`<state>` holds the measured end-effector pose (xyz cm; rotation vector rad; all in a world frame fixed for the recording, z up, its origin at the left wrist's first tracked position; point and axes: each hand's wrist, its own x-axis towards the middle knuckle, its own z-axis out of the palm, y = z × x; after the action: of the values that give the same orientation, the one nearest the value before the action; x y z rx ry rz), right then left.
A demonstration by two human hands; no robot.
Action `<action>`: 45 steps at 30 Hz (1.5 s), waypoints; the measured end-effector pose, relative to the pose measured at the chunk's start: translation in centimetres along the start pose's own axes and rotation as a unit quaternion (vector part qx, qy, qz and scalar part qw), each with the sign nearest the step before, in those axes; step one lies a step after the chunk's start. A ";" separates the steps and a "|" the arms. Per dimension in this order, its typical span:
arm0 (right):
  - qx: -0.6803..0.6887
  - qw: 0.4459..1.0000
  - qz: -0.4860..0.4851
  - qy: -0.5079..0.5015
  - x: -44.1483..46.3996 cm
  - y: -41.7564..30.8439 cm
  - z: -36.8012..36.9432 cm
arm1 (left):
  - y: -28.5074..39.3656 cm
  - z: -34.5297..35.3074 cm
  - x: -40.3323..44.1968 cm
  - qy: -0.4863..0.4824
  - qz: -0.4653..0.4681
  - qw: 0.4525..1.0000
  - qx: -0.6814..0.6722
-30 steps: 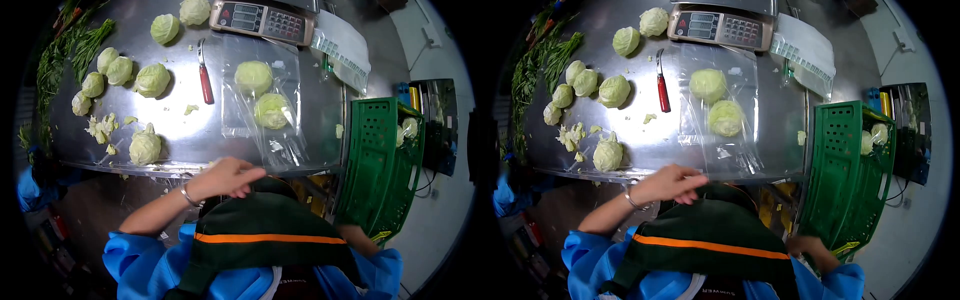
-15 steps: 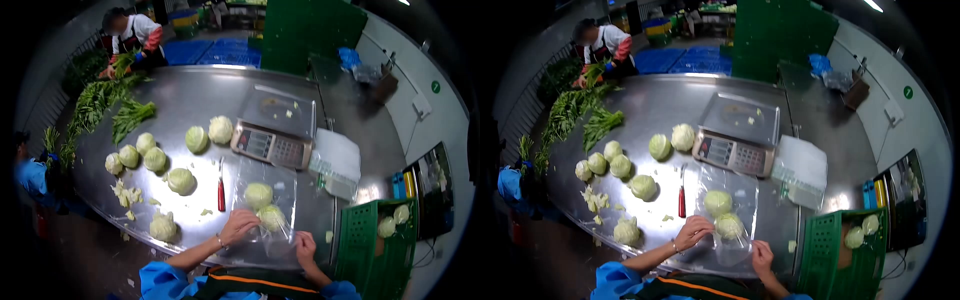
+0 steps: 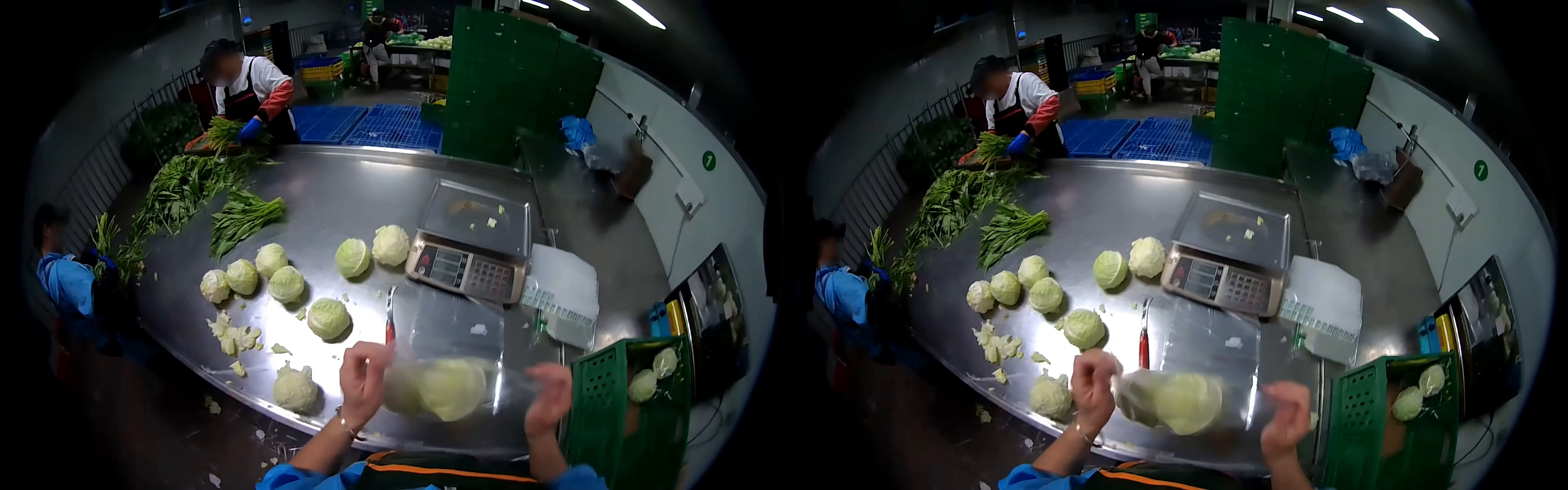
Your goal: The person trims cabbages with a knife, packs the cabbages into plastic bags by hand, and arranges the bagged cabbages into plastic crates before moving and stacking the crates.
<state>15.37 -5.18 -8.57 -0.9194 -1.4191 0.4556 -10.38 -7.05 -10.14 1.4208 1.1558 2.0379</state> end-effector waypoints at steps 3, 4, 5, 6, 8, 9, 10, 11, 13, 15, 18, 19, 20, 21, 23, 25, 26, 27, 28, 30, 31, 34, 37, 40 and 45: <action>-0.004 0.995 0.076 -0.061 -1.2 0.9 1.0 | 1.0 -0.8 -1.0 -0.017 -0.085 0.996 0.023; 0.050 0.996 0.075 -0.021 -1.1 1.2 2.2 | 1.3 -1.5 -2.2 -0.022 -0.019 0.998 0.056; 0.099 0.991 0.084 0.018 -1.8 1.1 3.2 | 0.1 -2.5 -3.0 0.008 0.006 0.999 0.033; 0.145 0.984 0.094 0.053 -2.4 1.3 3.8 | 0.0 -2.7 -2.9 -0.013 -0.014 0.991 0.130; 0.171 0.956 0.236 0.038 -2.5 2.9 4.4 | -1.2 -2.5 -2.9 0.016 -0.152 0.985 0.079; 0.180 0.950 0.252 0.035 -2.3 3.9 5.2 | -2.1 -2.3 -3.6 0.022 -0.119 0.987 0.109; 0.186 0.943 0.274 0.033 -2.8 4.6 5.7 | -2.7 -2.5 -4.2 0.033 -0.136 0.983 0.122; 0.150 0.940 0.306 0.029 -3.5 5.0 6.2 | -3.4 -2.7 -4.7 0.045 -0.154 0.978 0.134; 0.071 0.927 0.368 0.019 -4.7 5.9 6.9 | -4.9 -2.9 -5.7 0.073 -0.197 0.966 0.151; 0.048 0.930 0.365 -0.004 -6.7 8.0 7.0 | -5.6 -3.4 -7.4 0.087 -0.234 0.952 0.175; -0.034 0.948 0.314 -0.044 -10.6 12.5 6.0 | -5.8 -4.3 -10.9 0.076 -0.281 0.925 0.243; -0.049 0.941 0.331 -0.060 -11.5 12.7 5.6 | -4.8 -4.3 -11.9 0.070 -0.309 0.918 0.239; -0.060 0.935 0.341 -0.075 -12.1 12.8 5.2 | -3.9 -4.2 -12.3 0.067 -0.330 0.912 0.234; -0.057 0.908 0.402 -0.107 -12.9 12.2 4.4 | -3.5 -4.4 -13.3 0.072 -0.374 0.903 0.198; -0.037 0.848 0.503 -0.164 -13.3 11.5 3.8 | -3.9 -5.7 -15.9 0.046 -0.450 0.867 0.209; -0.061 0.817 0.528 -0.223 -15.1 12.4 3.1 | -3.3 -6.1 -17.6 0.038 -0.515 0.833 0.197; -0.072 0.801 0.538 -0.252 -16.0 12.9 2.7 | -3.1 -6.2 -18.4 0.036 -0.531 0.822 0.201; -0.070 0.775 0.543 -0.316 -16.7 13.6 2.5 | -2.9 -6.2 -19.0 0.031 -0.548 0.810 0.206; -0.065 0.747 0.544 -0.377 -17.0 14.3 2.4 | -2.9 -6.3 -19.1 0.023 -0.544 0.812 0.210; -0.092 0.698 0.526 -0.477 -18.3 15.0 1.6 | -2.7 -6.5 -19.0 0.005 -0.535 0.816 0.217; -0.124 0.688 0.497 -0.514 -18.1 15.4 1.8 | -3.6 -7.2 -19.6 0.000 -0.539 0.815 0.212; -0.257 0.681 0.381 -0.570 -16.3 15.4 3.5 | -3.5 -6.8 -17.4 -0.163 -0.277 0.824 0.466; -0.272 0.685 0.363 -0.571 -15.5 13.9 3.4 | -3.8 -6.8 -14.1 -0.394 -0.067 0.747 0.531; -0.236 0.755 0.227 -0.569 -15.0 12.4 3.0 | -6.9 -9.2 -13.4 -0.529 -0.144 0.731 0.406; -0.016 0.814 0.083 -0.575 -15.8 13.2 3.8 | -9.6 -9.8 -9.4 -0.593 -0.229 0.735 0.237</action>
<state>12.63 -8.28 -29.13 -0.7946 -2.4389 1.2651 -16.74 -12.06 -24.69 1.8853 1.1803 0.2258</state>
